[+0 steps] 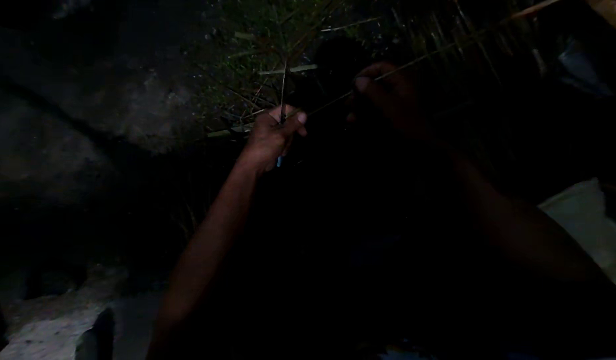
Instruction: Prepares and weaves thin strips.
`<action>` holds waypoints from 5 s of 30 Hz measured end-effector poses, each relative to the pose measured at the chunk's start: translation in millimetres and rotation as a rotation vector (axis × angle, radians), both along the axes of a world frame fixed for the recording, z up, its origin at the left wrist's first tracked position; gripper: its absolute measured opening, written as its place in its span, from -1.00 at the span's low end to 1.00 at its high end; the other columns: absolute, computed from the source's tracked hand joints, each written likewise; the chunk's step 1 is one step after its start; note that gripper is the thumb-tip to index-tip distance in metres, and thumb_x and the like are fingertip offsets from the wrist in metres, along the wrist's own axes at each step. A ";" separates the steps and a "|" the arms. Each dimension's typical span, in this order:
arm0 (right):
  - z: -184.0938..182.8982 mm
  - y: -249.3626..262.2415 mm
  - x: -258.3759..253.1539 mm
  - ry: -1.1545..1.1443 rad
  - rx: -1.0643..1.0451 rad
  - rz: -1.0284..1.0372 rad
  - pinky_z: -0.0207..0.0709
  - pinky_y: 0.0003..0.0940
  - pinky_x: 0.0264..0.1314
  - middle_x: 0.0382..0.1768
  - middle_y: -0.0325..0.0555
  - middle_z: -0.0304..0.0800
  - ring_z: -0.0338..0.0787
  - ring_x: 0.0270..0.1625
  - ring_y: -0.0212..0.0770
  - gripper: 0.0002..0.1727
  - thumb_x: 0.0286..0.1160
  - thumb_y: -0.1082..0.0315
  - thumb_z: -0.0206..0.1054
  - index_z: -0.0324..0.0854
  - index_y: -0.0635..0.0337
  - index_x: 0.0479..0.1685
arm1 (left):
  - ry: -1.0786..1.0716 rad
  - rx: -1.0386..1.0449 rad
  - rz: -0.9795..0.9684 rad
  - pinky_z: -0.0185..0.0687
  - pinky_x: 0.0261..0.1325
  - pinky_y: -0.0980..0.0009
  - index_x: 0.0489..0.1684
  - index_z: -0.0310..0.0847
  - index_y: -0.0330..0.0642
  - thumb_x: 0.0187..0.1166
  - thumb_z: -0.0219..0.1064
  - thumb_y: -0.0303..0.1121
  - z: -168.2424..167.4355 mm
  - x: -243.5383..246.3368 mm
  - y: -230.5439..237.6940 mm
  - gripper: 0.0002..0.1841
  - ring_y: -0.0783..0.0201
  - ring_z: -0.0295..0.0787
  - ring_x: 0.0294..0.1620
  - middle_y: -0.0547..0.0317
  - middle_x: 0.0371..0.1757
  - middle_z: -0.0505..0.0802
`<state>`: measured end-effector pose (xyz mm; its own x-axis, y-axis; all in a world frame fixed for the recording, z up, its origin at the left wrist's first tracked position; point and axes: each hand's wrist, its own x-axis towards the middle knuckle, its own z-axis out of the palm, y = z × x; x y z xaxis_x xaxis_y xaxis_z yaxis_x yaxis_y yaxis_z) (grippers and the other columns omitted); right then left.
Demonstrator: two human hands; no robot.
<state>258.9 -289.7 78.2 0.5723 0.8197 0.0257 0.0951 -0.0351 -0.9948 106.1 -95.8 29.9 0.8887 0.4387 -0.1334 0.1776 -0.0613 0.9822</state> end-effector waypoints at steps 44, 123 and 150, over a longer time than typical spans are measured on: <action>1.4 -19.1 4.5 -0.329 -0.031 -0.121 0.82 -0.43 -0.01 -0.05 -0.09 0.86 0.89 -0.11 -0.40 -0.70 0.84 0.29 0.09 0.57 0.36 0.20 | 0.631 0.305 0.278 0.48 0.35 -0.29 0.32 0.55 -0.45 0.88 -0.26 0.17 -38.9 14.1 1.3 -0.24 -0.30 0.66 0.30 -0.44 0.25 0.70; -7.3 -13.3 -23.2 -0.392 0.128 0.031 0.77 -0.51 0.20 0.06 -0.09 0.88 0.88 0.05 -0.44 -0.70 0.77 0.42 0.14 0.66 0.40 0.25 | 0.036 0.479 0.058 0.62 -0.16 0.24 -0.03 0.58 -0.27 0.92 -0.12 -0.09 25.5 -3.0 -55.3 -0.55 0.30 0.63 -0.34 0.11 -0.35 0.68; 14.3 -12.6 -32.5 -0.025 0.146 -0.165 0.87 -0.36 0.10 -0.05 -0.13 0.91 0.95 -0.07 -0.27 -0.76 0.81 0.42 0.07 0.54 0.36 0.20 | 0.121 0.450 0.262 0.64 0.04 0.06 0.23 0.56 -0.37 0.93 -0.20 -0.08 24.9 -7.6 -41.5 -0.47 0.07 0.71 -0.12 -0.14 -0.10 0.74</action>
<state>226.4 -302.3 92.5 0.6961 0.7013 0.1536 0.1251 0.0922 -0.9879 98.5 -137.3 54.8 0.7317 0.6812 0.0242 0.3542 -0.4102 0.8404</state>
